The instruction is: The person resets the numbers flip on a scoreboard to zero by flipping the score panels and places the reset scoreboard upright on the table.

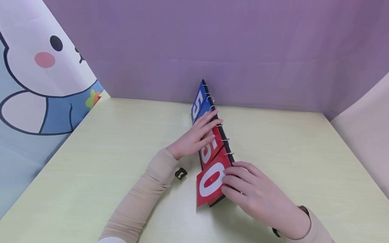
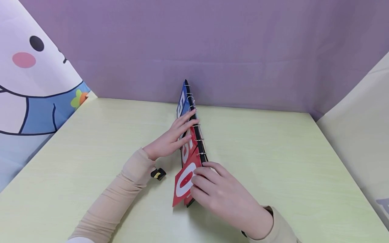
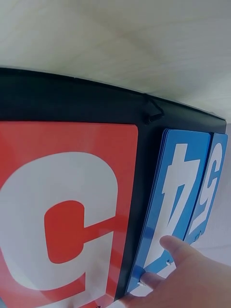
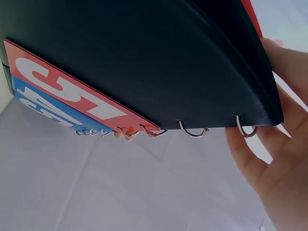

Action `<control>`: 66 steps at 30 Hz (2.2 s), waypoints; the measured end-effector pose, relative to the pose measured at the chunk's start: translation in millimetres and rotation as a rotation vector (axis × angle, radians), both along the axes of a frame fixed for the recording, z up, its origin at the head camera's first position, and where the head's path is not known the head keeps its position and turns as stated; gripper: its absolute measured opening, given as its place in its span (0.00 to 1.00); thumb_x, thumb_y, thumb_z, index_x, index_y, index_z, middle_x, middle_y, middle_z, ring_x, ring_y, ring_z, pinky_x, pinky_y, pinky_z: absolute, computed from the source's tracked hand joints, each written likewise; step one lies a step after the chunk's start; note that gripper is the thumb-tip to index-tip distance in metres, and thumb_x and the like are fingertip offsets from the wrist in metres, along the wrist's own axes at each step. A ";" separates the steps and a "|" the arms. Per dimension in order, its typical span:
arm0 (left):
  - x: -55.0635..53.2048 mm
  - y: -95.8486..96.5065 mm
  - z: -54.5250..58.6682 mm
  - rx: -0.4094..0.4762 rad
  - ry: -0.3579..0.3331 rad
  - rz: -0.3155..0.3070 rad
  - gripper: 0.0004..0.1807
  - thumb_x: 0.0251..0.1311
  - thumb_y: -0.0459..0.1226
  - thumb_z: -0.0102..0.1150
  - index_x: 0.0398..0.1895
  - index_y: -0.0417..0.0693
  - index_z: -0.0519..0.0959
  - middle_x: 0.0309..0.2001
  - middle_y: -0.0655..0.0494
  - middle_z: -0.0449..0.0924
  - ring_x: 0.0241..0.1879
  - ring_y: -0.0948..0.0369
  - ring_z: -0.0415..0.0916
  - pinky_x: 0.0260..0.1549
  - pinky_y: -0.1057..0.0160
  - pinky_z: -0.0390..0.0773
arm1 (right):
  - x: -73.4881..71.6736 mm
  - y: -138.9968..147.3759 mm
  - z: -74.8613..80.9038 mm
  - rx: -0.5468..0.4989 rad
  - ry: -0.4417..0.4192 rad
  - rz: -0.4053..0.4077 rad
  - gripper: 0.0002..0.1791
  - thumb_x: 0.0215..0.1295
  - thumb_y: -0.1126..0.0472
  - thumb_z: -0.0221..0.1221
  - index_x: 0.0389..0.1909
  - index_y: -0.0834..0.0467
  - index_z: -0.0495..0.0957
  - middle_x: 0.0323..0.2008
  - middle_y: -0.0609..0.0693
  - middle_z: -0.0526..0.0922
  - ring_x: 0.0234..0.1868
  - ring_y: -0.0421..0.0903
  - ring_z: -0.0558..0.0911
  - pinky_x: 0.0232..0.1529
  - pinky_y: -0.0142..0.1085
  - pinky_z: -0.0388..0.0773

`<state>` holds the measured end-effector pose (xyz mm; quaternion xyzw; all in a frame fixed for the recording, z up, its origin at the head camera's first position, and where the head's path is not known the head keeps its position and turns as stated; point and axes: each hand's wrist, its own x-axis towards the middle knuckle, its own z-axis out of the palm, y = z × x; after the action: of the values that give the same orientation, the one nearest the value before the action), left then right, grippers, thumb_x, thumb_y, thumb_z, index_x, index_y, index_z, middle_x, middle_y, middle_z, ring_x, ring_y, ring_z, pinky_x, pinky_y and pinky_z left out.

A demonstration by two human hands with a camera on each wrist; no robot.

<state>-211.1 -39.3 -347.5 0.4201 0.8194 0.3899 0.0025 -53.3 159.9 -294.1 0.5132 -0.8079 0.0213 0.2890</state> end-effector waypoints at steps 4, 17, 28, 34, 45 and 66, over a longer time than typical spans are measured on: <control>0.1 -0.3 -0.6 0.003 0.002 -0.001 0.29 0.69 0.43 0.46 0.72 0.57 0.56 0.76 0.63 0.35 0.75 0.60 0.29 0.67 0.42 0.54 | -0.1 -0.3 -0.6 0.004 -0.034 -0.023 0.28 0.76 0.59 0.28 0.32 0.56 0.79 0.34 0.48 0.82 0.44 0.49 0.79 0.54 0.47 0.73; 1.7 -0.9 1.8 -0.008 0.012 -0.003 0.29 0.69 0.44 0.45 0.72 0.56 0.55 0.76 0.62 0.35 0.75 0.58 0.29 0.68 0.40 0.51 | -34.5 16.9 5.9 -0.551 -0.396 0.312 0.13 0.68 0.58 0.54 0.32 0.63 0.81 0.36 0.51 0.82 0.48 0.45 0.77 0.61 0.30 0.67; 5.2 -0.7 5.1 -0.030 -0.011 0.032 0.30 0.69 0.44 0.45 0.73 0.56 0.54 0.77 0.63 0.33 0.75 0.59 0.28 0.68 0.40 0.50 | -110.2 46.5 -33.5 -1.186 -1.720 0.196 0.22 0.75 0.64 0.36 0.38 0.52 0.81 0.40 0.43 0.83 0.48 0.40 0.79 0.56 0.35 0.73; 18.6 -3.0 16.2 -0.051 0.043 0.059 0.31 0.69 0.44 0.46 0.74 0.55 0.53 0.77 0.61 0.35 0.75 0.57 0.28 0.68 0.41 0.48 | -126.7 53.6 -60.0 -1.067 -1.933 0.033 0.21 0.76 0.59 0.34 0.40 0.48 0.78 0.45 0.45 0.77 0.51 0.44 0.76 0.54 0.37 0.75; 80.0 -19.7 21.9 -0.068 0.446 -0.110 0.28 0.63 0.42 0.55 0.66 0.45 0.66 0.71 0.46 0.57 0.65 0.53 0.60 0.65 0.56 0.64 | -136.7 47.5 -75.4 -0.847 -1.907 -0.046 0.15 0.76 0.56 0.36 0.53 0.47 0.70 0.50 0.41 0.76 0.48 0.40 0.76 0.49 0.33 0.72; 99.8 0.3 -0.2 -0.078 0.509 -0.172 0.42 0.53 0.54 0.64 0.68 0.46 0.61 0.72 0.45 0.53 0.39 0.68 0.73 0.45 0.73 0.74 | -152.8 60.4 -83.3 -0.728 -1.687 -0.102 0.07 0.72 0.62 0.46 0.38 0.50 0.73 0.34 0.40 0.79 0.39 0.38 0.78 0.48 0.36 0.75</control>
<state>-111.3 -39.0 -347.7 0.5724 0.7693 0.2385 -0.1541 -206.1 220.3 -377.4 0.1688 -0.7162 0.6287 -0.2517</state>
